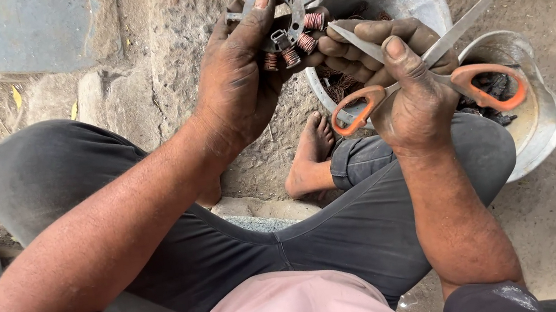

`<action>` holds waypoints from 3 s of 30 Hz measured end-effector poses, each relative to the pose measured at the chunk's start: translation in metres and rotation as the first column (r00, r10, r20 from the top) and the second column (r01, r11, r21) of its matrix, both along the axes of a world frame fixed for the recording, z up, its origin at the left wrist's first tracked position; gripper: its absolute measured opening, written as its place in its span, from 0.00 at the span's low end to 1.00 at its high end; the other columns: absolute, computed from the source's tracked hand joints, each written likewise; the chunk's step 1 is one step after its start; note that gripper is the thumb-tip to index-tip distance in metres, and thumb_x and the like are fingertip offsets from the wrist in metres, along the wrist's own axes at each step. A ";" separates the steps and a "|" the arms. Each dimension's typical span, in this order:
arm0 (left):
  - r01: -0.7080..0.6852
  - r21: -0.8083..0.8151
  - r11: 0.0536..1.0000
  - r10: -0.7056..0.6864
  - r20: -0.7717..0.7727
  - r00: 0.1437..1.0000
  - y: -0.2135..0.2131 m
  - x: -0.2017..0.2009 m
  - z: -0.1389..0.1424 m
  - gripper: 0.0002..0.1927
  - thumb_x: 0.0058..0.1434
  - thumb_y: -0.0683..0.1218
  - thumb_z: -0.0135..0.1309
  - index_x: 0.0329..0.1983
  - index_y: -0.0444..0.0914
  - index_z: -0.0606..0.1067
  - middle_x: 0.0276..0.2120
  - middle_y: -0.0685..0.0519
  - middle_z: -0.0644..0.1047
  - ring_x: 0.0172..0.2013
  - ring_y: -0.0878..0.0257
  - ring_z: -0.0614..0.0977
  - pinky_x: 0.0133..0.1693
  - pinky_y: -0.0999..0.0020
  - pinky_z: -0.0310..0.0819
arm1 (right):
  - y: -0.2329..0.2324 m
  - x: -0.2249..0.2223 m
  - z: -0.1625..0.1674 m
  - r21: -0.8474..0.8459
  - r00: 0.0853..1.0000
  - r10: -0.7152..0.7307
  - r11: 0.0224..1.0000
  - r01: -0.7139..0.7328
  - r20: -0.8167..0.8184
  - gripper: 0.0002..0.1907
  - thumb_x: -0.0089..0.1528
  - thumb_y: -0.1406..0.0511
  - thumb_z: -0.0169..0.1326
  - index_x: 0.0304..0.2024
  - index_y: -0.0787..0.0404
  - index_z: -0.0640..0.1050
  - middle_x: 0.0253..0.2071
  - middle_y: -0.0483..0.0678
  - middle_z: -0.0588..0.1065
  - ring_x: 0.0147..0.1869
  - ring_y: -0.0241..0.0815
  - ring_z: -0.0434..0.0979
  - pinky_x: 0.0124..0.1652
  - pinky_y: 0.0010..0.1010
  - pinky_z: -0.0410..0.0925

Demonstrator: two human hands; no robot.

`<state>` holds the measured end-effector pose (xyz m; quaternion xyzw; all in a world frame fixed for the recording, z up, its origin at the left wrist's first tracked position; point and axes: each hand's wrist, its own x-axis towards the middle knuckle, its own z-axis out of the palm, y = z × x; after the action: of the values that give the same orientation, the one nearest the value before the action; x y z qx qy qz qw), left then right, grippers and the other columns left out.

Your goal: The person sits on the ground and strips copper wire windings from burnt motor stator cores by hand, pulling the wire free and dropping it into a metal basin. They use scissors to cut and trim the copper wire from the laminated core and place the recovered wire in the basin.

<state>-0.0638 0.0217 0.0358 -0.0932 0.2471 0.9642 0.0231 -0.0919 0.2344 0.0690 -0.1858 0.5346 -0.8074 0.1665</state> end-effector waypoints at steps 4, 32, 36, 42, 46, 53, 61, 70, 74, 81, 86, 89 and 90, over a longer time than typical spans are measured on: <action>-0.013 -0.022 1.000 0.013 0.009 1.000 -0.001 0.001 -0.003 0.18 0.74 0.49 0.52 0.56 0.32 0.67 0.45 0.45 0.78 0.47 0.60 0.85 0.51 0.65 0.86 | -0.002 0.001 0.003 0.020 0.999 0.027 0.999 -0.027 -0.030 0.12 0.78 0.67 0.47 0.54 0.71 0.75 0.55 0.66 0.77 0.60 0.56 0.82 0.64 0.47 0.77; -0.019 -0.096 0.995 0.014 -0.061 0.998 0.007 0.007 -0.005 0.15 0.74 0.46 0.53 0.57 0.33 0.69 0.46 0.45 0.79 0.48 0.59 0.85 0.53 0.61 0.86 | 0.015 -0.001 -0.007 -0.023 0.986 0.088 0.996 -0.086 0.141 0.11 0.78 0.67 0.55 0.51 0.72 0.79 0.49 0.61 0.80 0.53 0.54 0.84 0.57 0.46 0.79; -0.002 -0.035 0.999 0.001 -0.047 0.999 0.007 0.008 -0.007 0.15 0.74 0.47 0.52 0.57 0.33 0.69 0.46 0.44 0.79 0.48 0.59 0.85 0.53 0.61 0.86 | 0.014 -0.003 -0.014 -0.059 0.982 0.116 0.992 -0.108 0.146 0.11 0.77 0.66 0.56 0.51 0.71 0.79 0.49 0.61 0.80 0.53 0.53 0.84 0.56 0.48 0.79; -0.002 -0.029 1.000 0.001 -0.031 1.000 0.005 0.009 -0.013 0.17 0.74 0.48 0.52 0.57 0.31 0.69 0.46 0.43 0.79 0.47 0.58 0.85 0.53 0.61 0.86 | 0.011 -0.004 -0.023 -0.072 0.980 0.101 0.993 -0.089 0.171 0.12 0.77 0.64 0.57 0.50 0.70 0.79 0.47 0.60 0.80 0.52 0.53 0.84 0.54 0.51 0.79; -0.021 -0.042 0.999 0.021 -0.006 1.000 0.007 0.009 -0.015 0.17 0.73 0.47 0.52 0.56 0.30 0.69 0.44 0.44 0.80 0.45 0.59 0.85 0.50 0.62 0.86 | 0.009 -0.004 -0.026 -0.056 0.979 0.076 0.996 -0.066 0.190 0.13 0.76 0.62 0.58 0.49 0.69 0.79 0.46 0.59 0.79 0.51 0.53 0.84 0.52 0.53 0.80; 0.064 0.024 0.998 -0.063 -0.038 0.997 0.008 0.008 -0.015 0.17 0.77 0.48 0.46 0.55 0.27 0.70 0.43 0.41 0.80 0.42 0.57 0.86 0.47 0.60 0.88 | 0.018 -0.009 -0.026 -0.022 0.986 -0.019 1.000 0.023 0.167 0.11 0.76 0.65 0.58 0.49 0.71 0.77 0.43 0.61 0.79 0.47 0.52 0.84 0.49 0.47 0.79; 0.031 0.028 0.999 -0.031 -0.025 0.999 0.010 0.009 -0.017 0.15 0.75 0.46 0.47 0.59 0.31 0.67 0.46 0.44 0.78 0.45 0.57 0.85 0.50 0.58 0.89 | 0.027 -0.007 -0.022 0.063 0.984 -0.041 0.998 0.030 0.172 0.10 0.73 0.69 0.58 0.50 0.73 0.75 0.44 0.61 0.79 0.45 0.52 0.84 0.49 0.40 0.80; -0.008 -0.017 1.000 0.006 -0.084 0.996 0.012 0.009 -0.019 0.18 0.75 0.46 0.50 0.61 0.31 0.67 0.46 0.43 0.79 0.44 0.56 0.86 0.46 0.62 0.87 | 0.018 -0.006 -0.013 0.172 0.992 -0.099 0.979 0.111 -0.076 0.08 0.72 0.69 0.59 0.48 0.69 0.76 0.42 0.60 0.79 0.45 0.50 0.85 0.48 0.43 0.82; -0.045 -0.100 0.994 0.040 -0.053 0.998 0.011 0.008 -0.018 0.20 0.75 0.48 0.51 0.62 0.30 0.67 0.47 0.42 0.79 0.45 0.57 0.86 0.46 0.64 0.87 | 0.013 -0.007 -0.014 0.263 0.923 -0.042 0.953 0.152 -0.382 0.07 0.70 0.67 0.60 0.45 0.63 0.76 0.41 0.57 0.79 0.45 0.47 0.86 0.48 0.39 0.83; -0.071 -0.127 0.989 0.062 -0.076 0.995 0.012 0.010 -0.019 0.22 0.75 0.48 0.53 0.65 0.31 0.66 0.48 0.42 0.78 0.48 0.59 0.86 0.50 0.62 0.89 | 0.005 0.008 -0.018 0.353 0.859 -0.066 0.894 0.278 -0.508 0.10 0.70 0.67 0.64 0.47 0.66 0.76 0.47 0.57 0.79 0.52 0.41 0.83 0.54 0.26 0.79; -0.073 -0.234 0.970 0.040 -0.143 0.989 0.013 0.011 -0.022 0.20 0.76 0.48 0.53 0.65 0.33 0.66 0.51 0.43 0.80 0.51 0.58 0.87 0.55 0.63 0.90 | -0.004 0.013 -0.017 0.333 0.810 -0.094 0.880 0.340 -0.579 0.11 0.71 0.65 0.61 0.48 0.66 0.74 0.50 0.55 0.78 0.50 0.37 0.82 0.50 0.22 0.78; -0.092 -0.233 0.968 0.047 -0.193 0.980 0.014 0.012 -0.022 0.19 0.78 0.48 0.55 0.64 0.32 0.67 0.50 0.42 0.80 0.50 0.59 0.86 0.55 0.63 0.89 | -0.010 0.019 -0.016 0.350 0.754 -0.096 0.843 0.409 -0.650 0.10 0.74 0.66 0.58 0.50 0.67 0.73 0.51 0.57 0.77 0.51 0.38 0.82 0.51 0.22 0.78; -0.090 -0.231 0.969 0.045 -0.192 0.980 0.015 0.012 -0.022 0.19 0.78 0.48 0.55 0.64 0.32 0.67 0.50 0.42 0.80 0.50 0.59 0.86 0.55 0.63 0.89 | -0.012 0.020 -0.017 0.347 0.739 -0.100 0.836 0.425 -0.666 0.10 0.75 0.66 0.58 0.50 0.67 0.73 0.52 0.57 0.77 0.51 0.37 0.82 0.50 0.22 0.78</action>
<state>-0.0522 0.0364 0.0143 -0.0136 0.3590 0.9322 -0.0442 -0.0717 0.2228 0.0522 -0.3147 0.7620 -0.5573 -0.0989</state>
